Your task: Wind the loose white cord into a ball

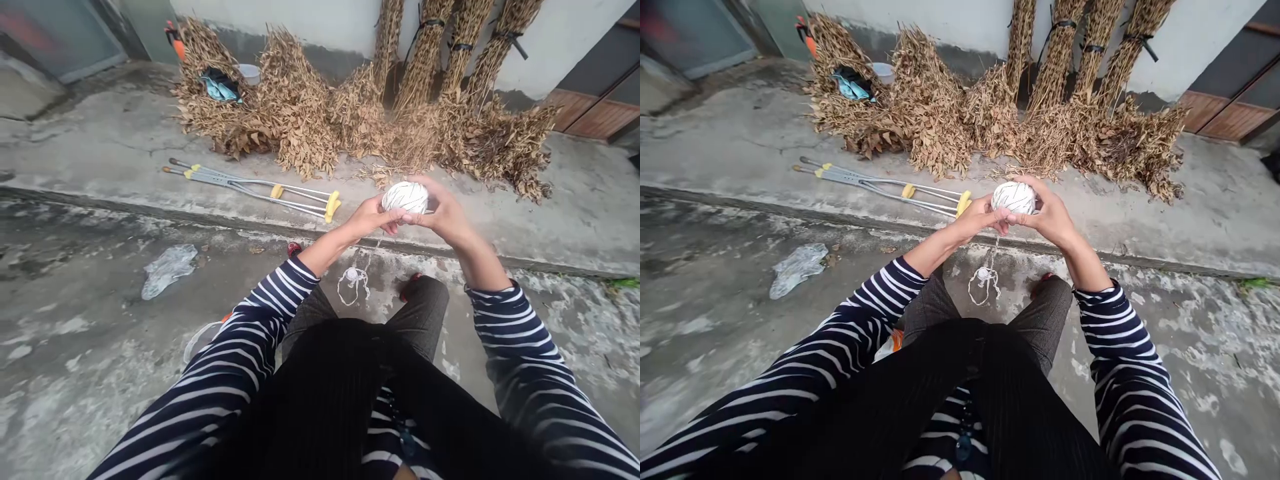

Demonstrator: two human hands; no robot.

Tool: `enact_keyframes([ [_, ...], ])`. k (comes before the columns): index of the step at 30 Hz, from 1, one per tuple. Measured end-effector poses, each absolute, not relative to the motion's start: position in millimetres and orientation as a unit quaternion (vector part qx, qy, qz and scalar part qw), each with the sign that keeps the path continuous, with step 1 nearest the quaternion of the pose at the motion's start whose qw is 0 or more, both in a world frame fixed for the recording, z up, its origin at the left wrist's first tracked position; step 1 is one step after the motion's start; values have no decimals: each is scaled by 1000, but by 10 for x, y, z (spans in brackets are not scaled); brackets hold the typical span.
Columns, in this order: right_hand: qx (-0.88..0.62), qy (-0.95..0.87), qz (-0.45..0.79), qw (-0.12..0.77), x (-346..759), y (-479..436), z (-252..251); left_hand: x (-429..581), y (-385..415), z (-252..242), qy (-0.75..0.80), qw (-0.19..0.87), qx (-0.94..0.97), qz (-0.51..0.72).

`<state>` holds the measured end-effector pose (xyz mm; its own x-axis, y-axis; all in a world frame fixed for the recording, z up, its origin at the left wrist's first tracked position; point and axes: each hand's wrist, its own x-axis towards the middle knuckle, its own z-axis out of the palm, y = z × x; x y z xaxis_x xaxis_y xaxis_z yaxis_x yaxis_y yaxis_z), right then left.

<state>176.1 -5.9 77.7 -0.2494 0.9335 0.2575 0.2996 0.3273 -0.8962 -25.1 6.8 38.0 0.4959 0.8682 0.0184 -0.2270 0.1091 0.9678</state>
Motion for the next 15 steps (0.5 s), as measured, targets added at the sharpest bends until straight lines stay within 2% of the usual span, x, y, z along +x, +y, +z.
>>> enact_keyframes([
  [6, -450, -580, 468, 492, 1922, 28, 758, -334, 124, 308, 270, 710, 504, 412],
  [11, -424, -532, 547, 488, 2013, 51, 830, -295, 181, 175, 313, 696, 502, 406],
  [15, -425, -534, 565, 463, 2042, -8, 982, -334, 198, 168, 313, 709, 500, 387],
])
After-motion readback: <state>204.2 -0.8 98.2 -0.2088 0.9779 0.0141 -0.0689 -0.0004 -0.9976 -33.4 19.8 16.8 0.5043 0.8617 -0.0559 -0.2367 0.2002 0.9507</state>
